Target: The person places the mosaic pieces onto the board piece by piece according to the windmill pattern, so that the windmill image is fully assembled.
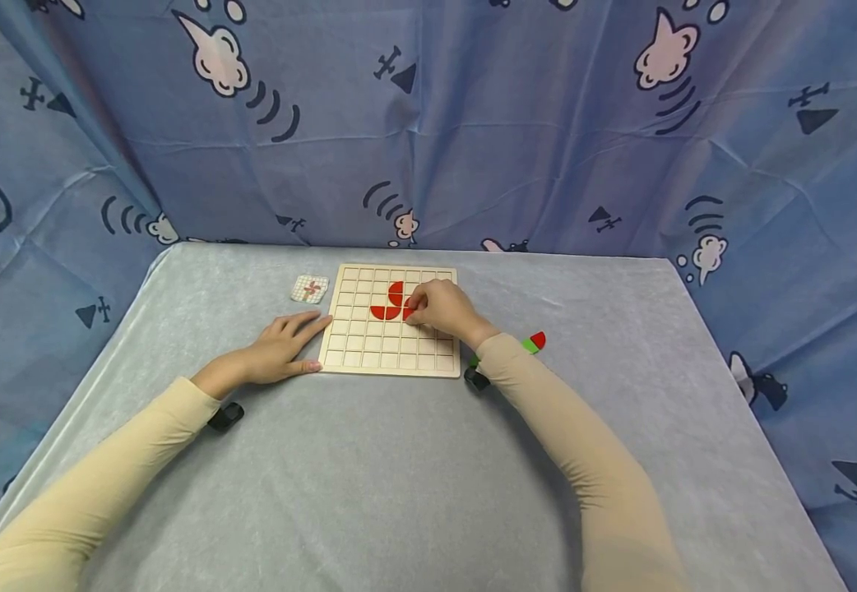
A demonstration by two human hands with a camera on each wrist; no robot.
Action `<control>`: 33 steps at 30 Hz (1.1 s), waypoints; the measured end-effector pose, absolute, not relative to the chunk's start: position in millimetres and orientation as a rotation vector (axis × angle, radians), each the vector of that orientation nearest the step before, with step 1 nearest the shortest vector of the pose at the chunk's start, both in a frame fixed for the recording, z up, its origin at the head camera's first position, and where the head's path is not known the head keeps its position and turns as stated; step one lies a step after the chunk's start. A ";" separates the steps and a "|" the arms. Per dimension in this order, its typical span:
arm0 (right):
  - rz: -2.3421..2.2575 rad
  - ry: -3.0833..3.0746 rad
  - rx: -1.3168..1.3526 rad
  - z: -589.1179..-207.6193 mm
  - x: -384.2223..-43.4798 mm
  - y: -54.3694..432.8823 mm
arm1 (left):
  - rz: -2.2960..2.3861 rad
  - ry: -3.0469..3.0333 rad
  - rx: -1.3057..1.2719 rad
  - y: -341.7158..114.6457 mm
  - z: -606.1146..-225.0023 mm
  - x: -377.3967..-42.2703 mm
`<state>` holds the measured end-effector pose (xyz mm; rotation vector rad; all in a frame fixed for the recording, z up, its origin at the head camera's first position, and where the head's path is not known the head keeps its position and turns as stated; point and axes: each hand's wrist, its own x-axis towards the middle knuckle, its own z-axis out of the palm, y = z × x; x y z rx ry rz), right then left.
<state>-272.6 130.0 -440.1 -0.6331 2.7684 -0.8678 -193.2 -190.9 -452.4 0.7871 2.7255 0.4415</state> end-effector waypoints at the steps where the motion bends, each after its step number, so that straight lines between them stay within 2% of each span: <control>1: -0.876 2.764 -0.626 -438.5 -272.6 131.0 | 0.440 2.727 0.785 -190.8 -452.1 -193.2; 8: -0.942 2.793 -0.619 -423.7 -272.7 151.0 | 0.432 2.715 0.760 -190.2 -450.6 -193.4; 17: -0.987 2.850 -0.502 -406.4 -259.1 207.0 | 0.431 2.712 0.760 -190.1 -450.2 -193.8; 23: -0.888 2.853 -0.423 -408.6 -245.1 250.9 | 0.433 2.712 0.759 -189.8 -450.1 -193.5; 33: -0.872 2.748 -0.471 -416.4 -227.6 309.5 | 0.427 2.717 0.763 -189.2 -450.3 -194.1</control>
